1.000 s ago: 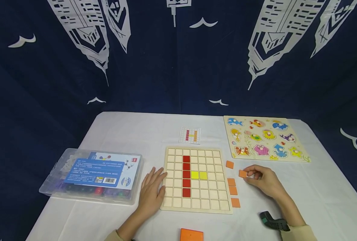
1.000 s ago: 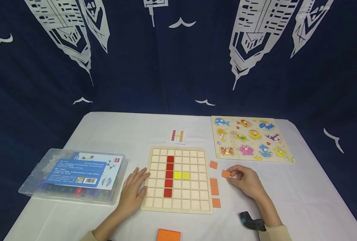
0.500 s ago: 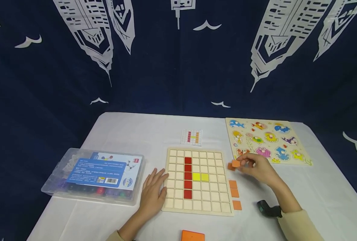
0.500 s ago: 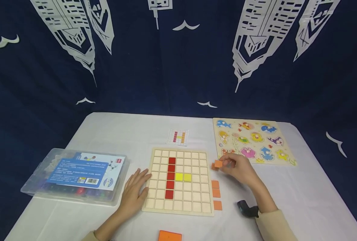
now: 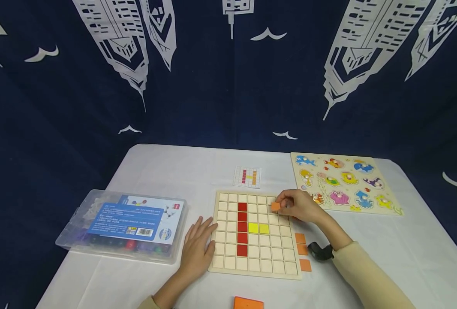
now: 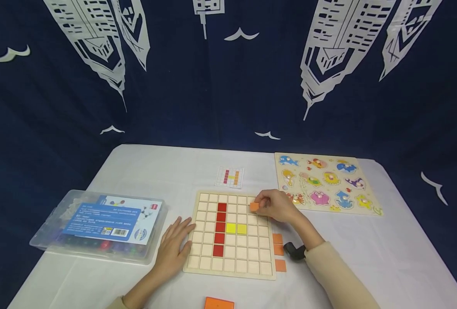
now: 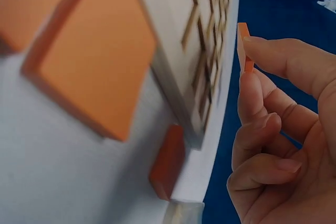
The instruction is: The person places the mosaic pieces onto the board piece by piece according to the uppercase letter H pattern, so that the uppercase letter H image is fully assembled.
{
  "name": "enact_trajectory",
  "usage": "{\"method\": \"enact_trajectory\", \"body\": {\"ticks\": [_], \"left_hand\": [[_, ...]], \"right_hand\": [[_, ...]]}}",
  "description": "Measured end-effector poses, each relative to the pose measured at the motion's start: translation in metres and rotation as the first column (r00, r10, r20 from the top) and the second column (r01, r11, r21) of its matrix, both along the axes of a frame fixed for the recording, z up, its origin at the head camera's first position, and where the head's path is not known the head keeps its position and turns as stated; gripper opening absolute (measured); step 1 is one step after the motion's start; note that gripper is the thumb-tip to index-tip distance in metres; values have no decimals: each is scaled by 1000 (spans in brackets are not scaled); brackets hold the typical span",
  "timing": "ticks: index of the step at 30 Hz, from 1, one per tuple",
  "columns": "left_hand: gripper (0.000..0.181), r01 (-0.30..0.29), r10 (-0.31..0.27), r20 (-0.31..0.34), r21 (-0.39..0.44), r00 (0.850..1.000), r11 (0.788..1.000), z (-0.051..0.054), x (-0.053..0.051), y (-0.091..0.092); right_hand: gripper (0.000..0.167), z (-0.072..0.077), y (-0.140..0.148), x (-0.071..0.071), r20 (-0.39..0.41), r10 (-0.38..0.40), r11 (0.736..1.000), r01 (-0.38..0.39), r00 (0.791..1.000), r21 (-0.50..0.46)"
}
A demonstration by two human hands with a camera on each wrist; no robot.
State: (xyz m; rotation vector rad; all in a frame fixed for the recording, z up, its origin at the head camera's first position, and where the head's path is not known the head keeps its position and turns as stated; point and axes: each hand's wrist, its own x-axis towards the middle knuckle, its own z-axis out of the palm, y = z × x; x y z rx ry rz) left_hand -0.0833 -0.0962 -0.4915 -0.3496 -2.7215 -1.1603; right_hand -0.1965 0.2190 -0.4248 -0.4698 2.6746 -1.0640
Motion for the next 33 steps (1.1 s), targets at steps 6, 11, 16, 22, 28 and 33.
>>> {"method": "enact_trajectory", "body": {"ticks": [6, 11, 16, 22, 28, 33], "left_hand": [[43, -5, 5, 3, -5, 1000, 1000, -1, 0, 0], [43, -2, 2, 0, 1, 1000, 1000, -1, 0, 0], [43, -2, 2, -5, 1, 1000, 1000, -1, 0, 0], [43, -6, 5, -11, -17, 1000, 1000, -1, 0, -1], [43, -2, 2, -2, -16, 1000, 1000, -2, 0, -1], [43, -2, 2, -7, -15, 1000, 1000, -2, 0, -1]], "right_hand": [[18, -6, -2, -3, 4, 45, 999, -45, 999, 1], [19, -10, -3, -4, -4, 41, 999, -41, 999, 19], [20, -10, -2, -3, 16, 44, 999, -45, 999, 12], [20, -11, -3, -3, 17, 34, 999, -34, 999, 20], [16, -11, -5, -4, -10, 26, 999, -26, 1000, 41], [16, -4, -3, -1, -33, 9, 1000, -9, 999, 21]]}}
